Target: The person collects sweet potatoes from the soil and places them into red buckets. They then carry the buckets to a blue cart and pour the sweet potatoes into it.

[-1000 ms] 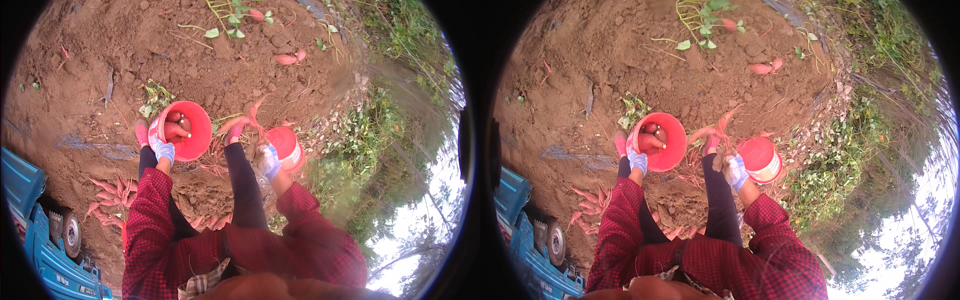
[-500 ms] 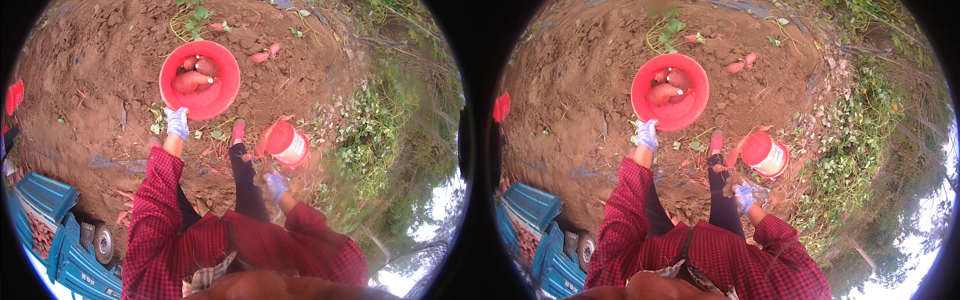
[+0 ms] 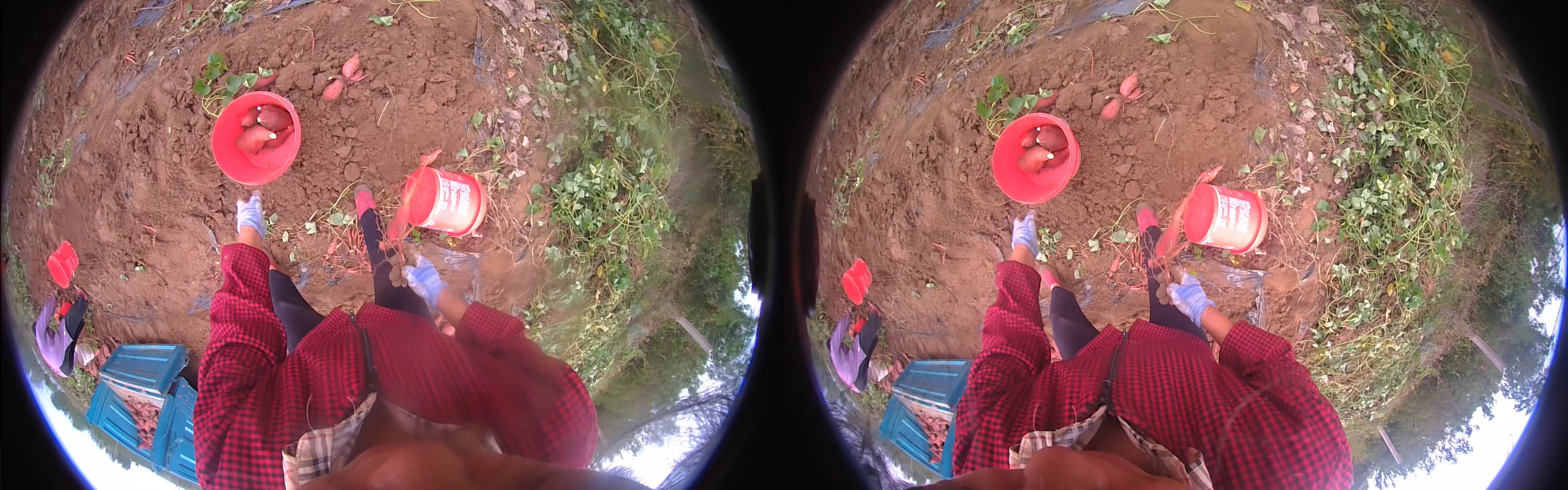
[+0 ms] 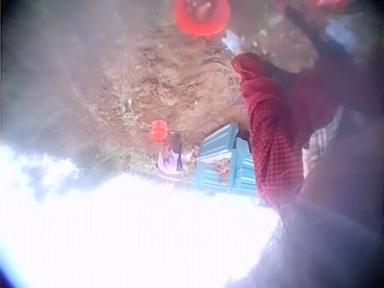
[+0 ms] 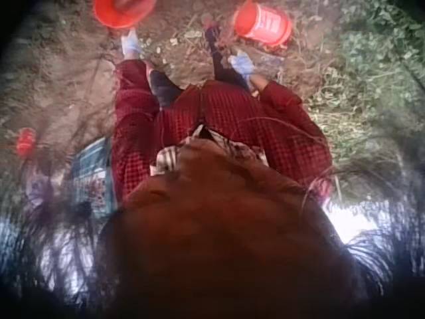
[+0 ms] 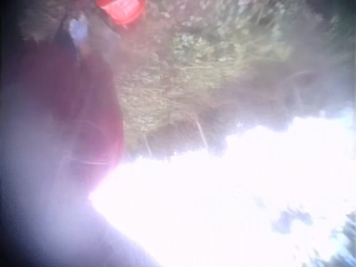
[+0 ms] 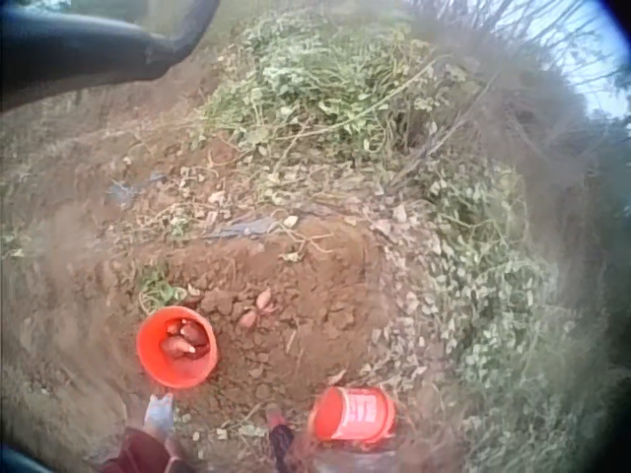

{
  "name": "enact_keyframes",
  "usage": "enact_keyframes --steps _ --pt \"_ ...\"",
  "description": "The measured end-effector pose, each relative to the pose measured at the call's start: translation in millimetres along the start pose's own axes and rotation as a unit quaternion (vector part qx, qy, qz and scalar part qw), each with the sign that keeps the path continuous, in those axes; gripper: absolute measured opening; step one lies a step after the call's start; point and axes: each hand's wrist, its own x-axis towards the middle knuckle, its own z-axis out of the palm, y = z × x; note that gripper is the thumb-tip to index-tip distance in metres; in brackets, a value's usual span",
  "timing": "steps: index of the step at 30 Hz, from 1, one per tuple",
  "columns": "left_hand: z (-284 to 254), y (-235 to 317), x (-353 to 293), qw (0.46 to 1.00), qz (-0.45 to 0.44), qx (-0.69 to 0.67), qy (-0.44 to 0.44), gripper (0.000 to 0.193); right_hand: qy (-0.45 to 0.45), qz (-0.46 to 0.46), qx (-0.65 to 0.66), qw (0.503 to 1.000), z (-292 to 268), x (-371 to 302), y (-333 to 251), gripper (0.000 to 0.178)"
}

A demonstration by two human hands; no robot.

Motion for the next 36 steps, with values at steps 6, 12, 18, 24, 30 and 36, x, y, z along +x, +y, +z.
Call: enact_keyframes --steps 6,12,18,24,30,36 --pt "36.2 26.5 -220.2 0.902 -0.075 -0.019 -0.424 0.06 0.011 -0.22 -0.272 0.937 23.8 -7.3 -59.6 0.044" --pt "51.8 77.3 -267.3 0.893 0.025 -0.168 -0.416 0.072 -0.033 -0.312 -0.512 0.799 66.9 -75.0 -143.1 0.041" --pt "8.3 104.5 -292.7 0.894 0.167 -0.198 -0.365 0.067 -0.027 -0.314 -0.359 0.879 81.8 -103.9 -178.3 0.04" --pt "-39.2 119.8 -321.1 0.871 0.364 0.006 -0.329 0.08 -0.086 -0.389 -0.217 0.891 116.0 -96.6 -217.7 0.052" --pt "-78.1 121.8 -342.5 0.91 0.319 -0.021 -0.263 0.047 -0.166 -0.341 -0.159 0.911 153.4 -111.0 -232.8 0.027" --pt "-111.3 142.5 -357.5 0.851 0.348 -0.221 -0.325 0.038 -0.212 -0.25 -0.037 0.944 200.1 -108.6 -233.4 0.026"
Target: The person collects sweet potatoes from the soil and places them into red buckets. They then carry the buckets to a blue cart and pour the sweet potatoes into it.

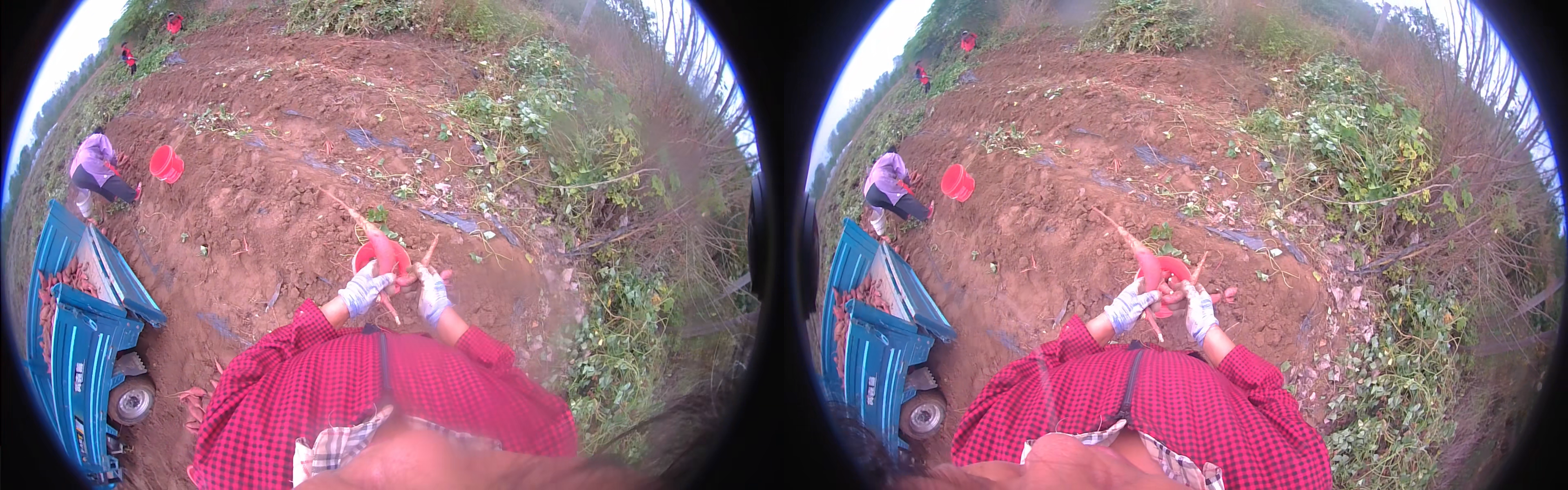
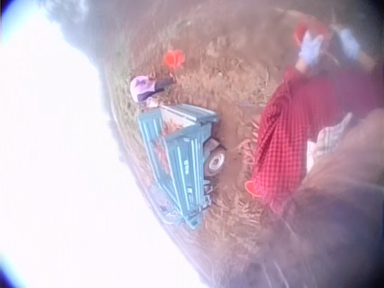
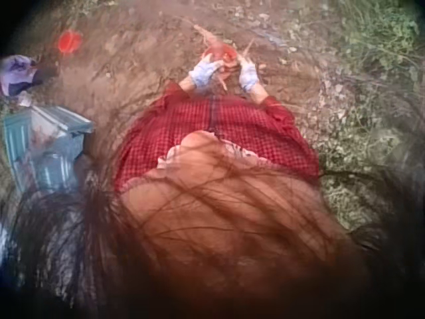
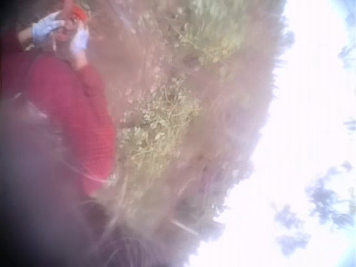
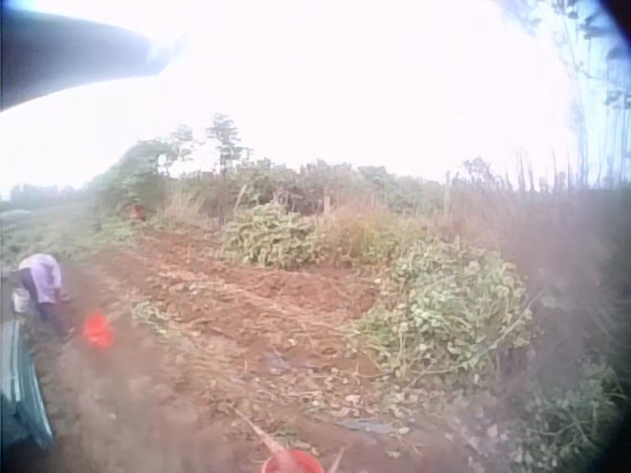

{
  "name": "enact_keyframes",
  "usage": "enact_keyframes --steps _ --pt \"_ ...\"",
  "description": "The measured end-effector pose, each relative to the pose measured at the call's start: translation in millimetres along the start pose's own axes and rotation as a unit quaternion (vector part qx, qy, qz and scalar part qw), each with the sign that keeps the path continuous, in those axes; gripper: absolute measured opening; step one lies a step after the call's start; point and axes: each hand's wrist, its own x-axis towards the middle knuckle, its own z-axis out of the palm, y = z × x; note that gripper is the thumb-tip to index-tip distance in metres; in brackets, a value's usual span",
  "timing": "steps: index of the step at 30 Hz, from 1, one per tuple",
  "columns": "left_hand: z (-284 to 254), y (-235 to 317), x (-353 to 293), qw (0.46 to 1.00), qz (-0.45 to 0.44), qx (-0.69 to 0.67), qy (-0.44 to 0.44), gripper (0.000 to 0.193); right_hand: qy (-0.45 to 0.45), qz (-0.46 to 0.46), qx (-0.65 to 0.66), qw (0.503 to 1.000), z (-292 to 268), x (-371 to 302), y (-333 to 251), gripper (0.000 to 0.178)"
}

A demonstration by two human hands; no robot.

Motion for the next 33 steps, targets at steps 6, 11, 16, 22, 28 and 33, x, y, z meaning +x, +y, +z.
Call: enact_keyframes --steps 6,11,16,22,28,33 --pt "-26.9 -2.7 -3.8 0.993 -0.002 -0.103 -0.054 0.039 -0.039 -0.013 0.14 0.989 36.1 19.6 12.1 0.017" --pt "-55.5 -4.8 13.3 0.987 0.014 -0.143 0.065 0.034 -0.061 -0.231 -0.141 0.961 58.5 18.8 -0.1 0.017" --pt "-72.2 14.8 17.8 0.944 -0.026 -0.329 -0.021 0.035 -0.074 -0.199 -0.004 0.977 81.2 17.4 -19.0 0.015" --pt "-78.5 27.6 34.7 0.978 0.036 -0.182 -0.091 0.044 -0.115 -0.154 0.141 0.971 71.4 15.2 -30.5 0.016" --pt "-94.2 16.1 45.0 0.993 -0.023 -0.06 -0.096 0.045 -0.06 -0.385 -0.328 0.86 75.2 -1.0 -28.0 0.017" --pt "-126.0 26.9 35.4 0.999 -0.001 0.034 0.028 0.039 -0.029 -0.35 -0.149 0.924 82.3 -36.2 -69.7 0.022"
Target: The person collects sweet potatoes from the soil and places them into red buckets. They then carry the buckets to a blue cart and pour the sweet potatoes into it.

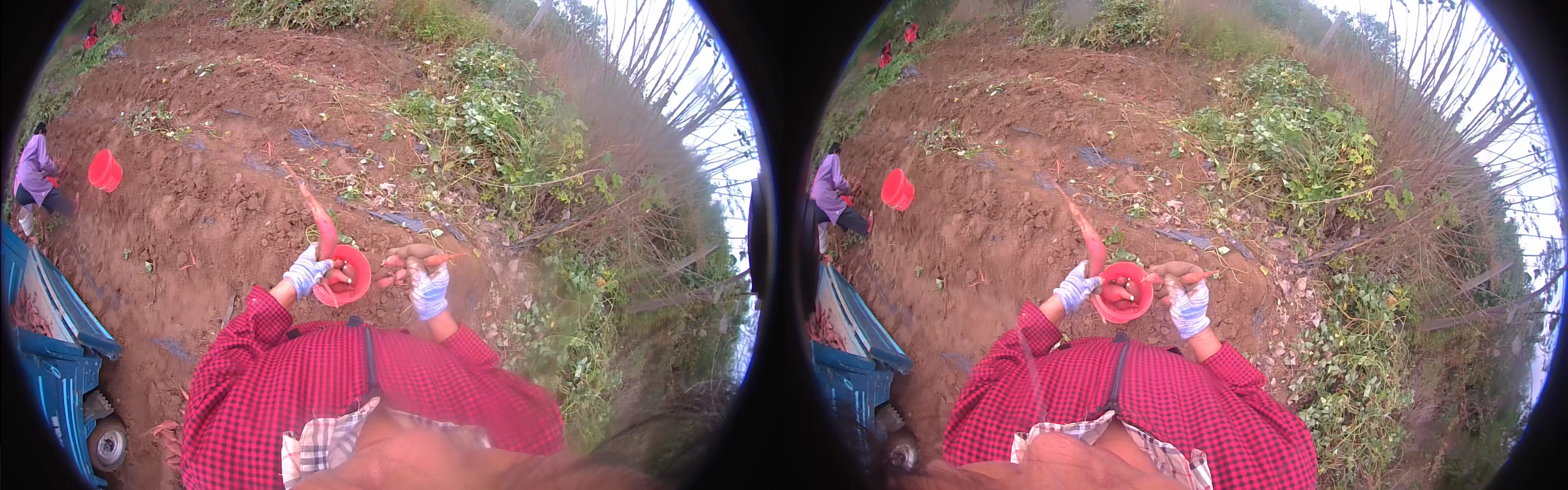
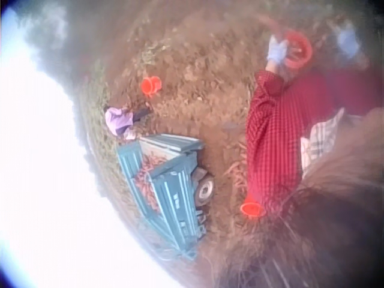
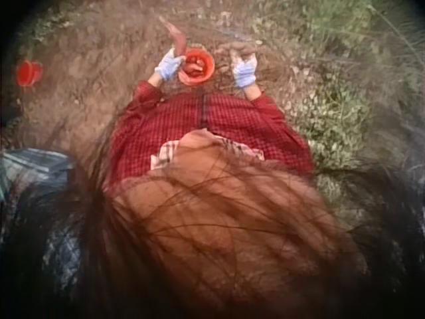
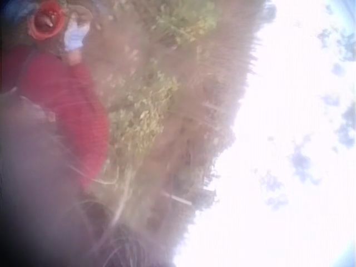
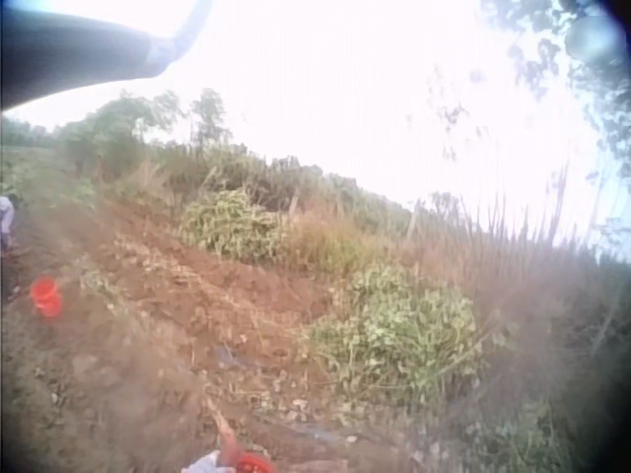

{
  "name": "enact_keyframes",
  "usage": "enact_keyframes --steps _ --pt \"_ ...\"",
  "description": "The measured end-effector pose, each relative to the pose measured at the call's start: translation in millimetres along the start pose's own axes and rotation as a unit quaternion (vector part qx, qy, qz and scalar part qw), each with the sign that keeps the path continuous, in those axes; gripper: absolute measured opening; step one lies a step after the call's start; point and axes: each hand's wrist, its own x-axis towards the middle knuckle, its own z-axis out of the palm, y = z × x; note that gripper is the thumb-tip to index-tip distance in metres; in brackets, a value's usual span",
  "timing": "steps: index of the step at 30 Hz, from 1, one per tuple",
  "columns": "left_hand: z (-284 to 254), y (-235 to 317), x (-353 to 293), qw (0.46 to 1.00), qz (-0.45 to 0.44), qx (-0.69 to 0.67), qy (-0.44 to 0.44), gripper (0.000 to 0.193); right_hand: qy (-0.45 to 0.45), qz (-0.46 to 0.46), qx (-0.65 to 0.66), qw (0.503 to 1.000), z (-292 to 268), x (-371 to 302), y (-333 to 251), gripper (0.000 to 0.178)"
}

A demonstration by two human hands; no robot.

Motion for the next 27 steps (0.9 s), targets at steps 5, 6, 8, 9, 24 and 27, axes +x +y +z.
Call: enact_keyframes --steps 5,6,8,9,24,27 --pt "-20.1 27.0 -15.0 0.939 0.013 0.344 0.001 0.039 0.058 0.149 0.067 0.985 -13.1 25.6 -3.1 0.029" --pt "-13.6 28.9 -15.8 0.917 0.037 0.397 -0.014 0.038 0.059 0.238 -0.002 0.969 -9.8 30.4 7.9 0.04" --pt "6.9 27.8 -16.1 0.894 0.109 0.427 -0.077 0.049 -0.048 0.283 -0.058 0.956 -1.4 30.4 35.3 0.05" --pt "19.2 25.1 -15.3 0.858 0.089 0.501 -0.074 0.05 -0.039 0.257 -0.034 0.965 9.3 29.3 52.0 0.058" --pt "22.2 11.2 -34.2 0.79 0.27 0.51 -0.206 0.024 0.159 0.375 0.297 0.864 35.5 -13.3 77.8 0.042" --pt "14.3 2.0 -35.0 0.806 0.231 0.517 -0.173 0.022 0.166 0.28 0.263 0.908 30.1 -10.8 89.6 0.043"
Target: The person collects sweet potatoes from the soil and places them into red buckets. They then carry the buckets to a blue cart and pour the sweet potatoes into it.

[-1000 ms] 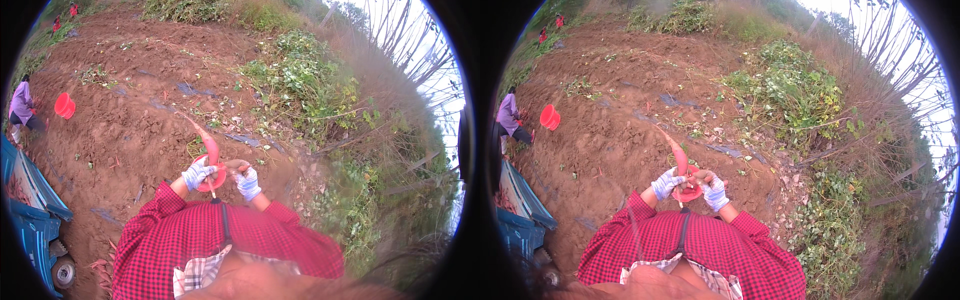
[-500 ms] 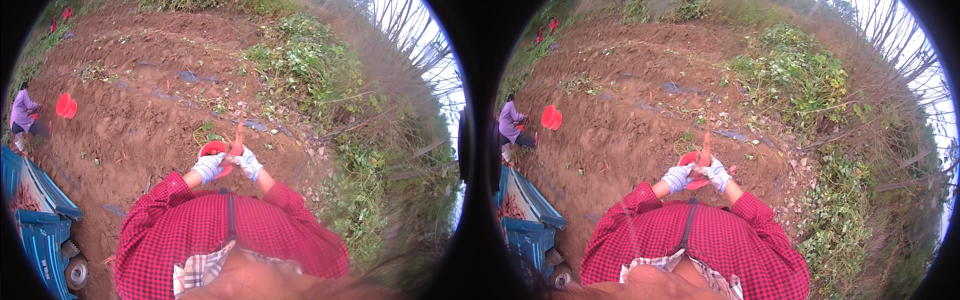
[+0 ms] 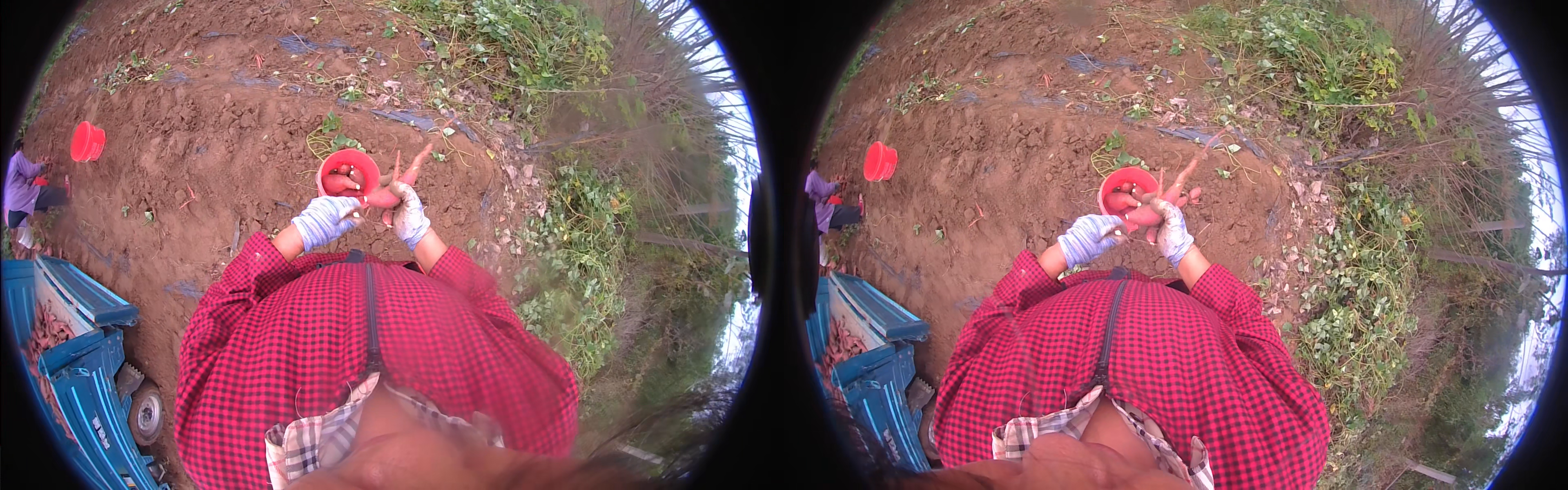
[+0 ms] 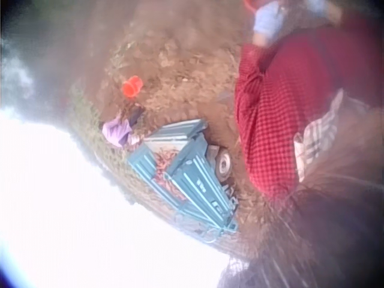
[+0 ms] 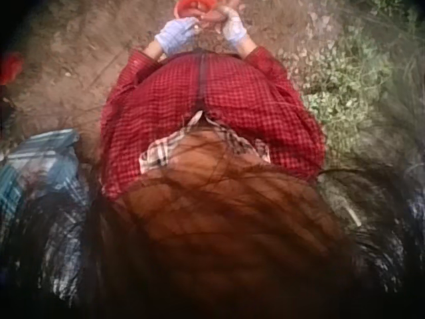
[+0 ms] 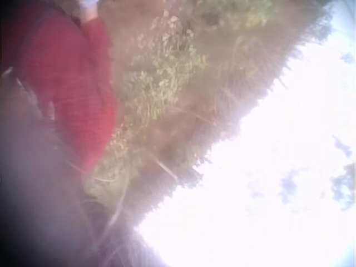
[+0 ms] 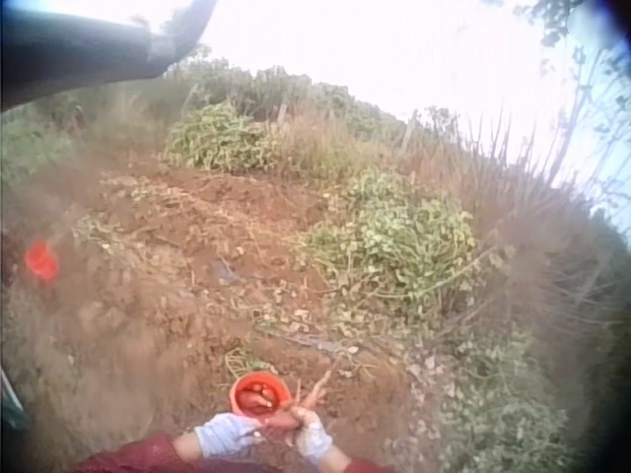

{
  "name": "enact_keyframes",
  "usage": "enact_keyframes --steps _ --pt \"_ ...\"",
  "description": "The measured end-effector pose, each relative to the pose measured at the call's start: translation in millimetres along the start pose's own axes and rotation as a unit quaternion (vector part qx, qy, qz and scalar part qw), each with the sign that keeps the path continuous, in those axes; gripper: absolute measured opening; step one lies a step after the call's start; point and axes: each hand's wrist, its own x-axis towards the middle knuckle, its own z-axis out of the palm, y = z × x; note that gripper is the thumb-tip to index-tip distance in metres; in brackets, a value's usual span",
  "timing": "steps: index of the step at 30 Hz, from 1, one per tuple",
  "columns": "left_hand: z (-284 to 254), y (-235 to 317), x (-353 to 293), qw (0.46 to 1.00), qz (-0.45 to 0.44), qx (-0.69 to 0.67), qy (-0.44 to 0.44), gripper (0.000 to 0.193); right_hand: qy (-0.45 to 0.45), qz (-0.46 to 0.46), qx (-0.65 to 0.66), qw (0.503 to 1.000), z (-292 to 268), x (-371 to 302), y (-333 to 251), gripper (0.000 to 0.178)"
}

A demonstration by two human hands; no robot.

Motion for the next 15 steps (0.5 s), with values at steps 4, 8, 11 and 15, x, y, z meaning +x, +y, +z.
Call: enact_keyframes --steps 4,8,11,15 --pt "-11.6 -35.2 -33.7 0.965 -0.244 -0.068 0.066 0.023 0.012 -0.125 -0.193 0.973 -24.7 47.1 -4.6 0.051" --pt "-2.4 -66.5 -66.5 0.888 -0.385 -0.219 0.121 0.024 0.047 -0.092 -0.578 0.809 -55.9 84.6 -0.6 0.063" --pt "14.3 -70.9 -67.3 0.849 -0.382 -0.334 0.145 0.025 0.009 -0.001 -0.468 0.884 -63.9 76.3 16.8 0.061" --pt "40.4 -51.7 -35.2 0.847 -0.346 -0.395 0.08 0.031 -0.162 0.065 -0.38 0.909 -57.6 23.8 51.0 0.077"
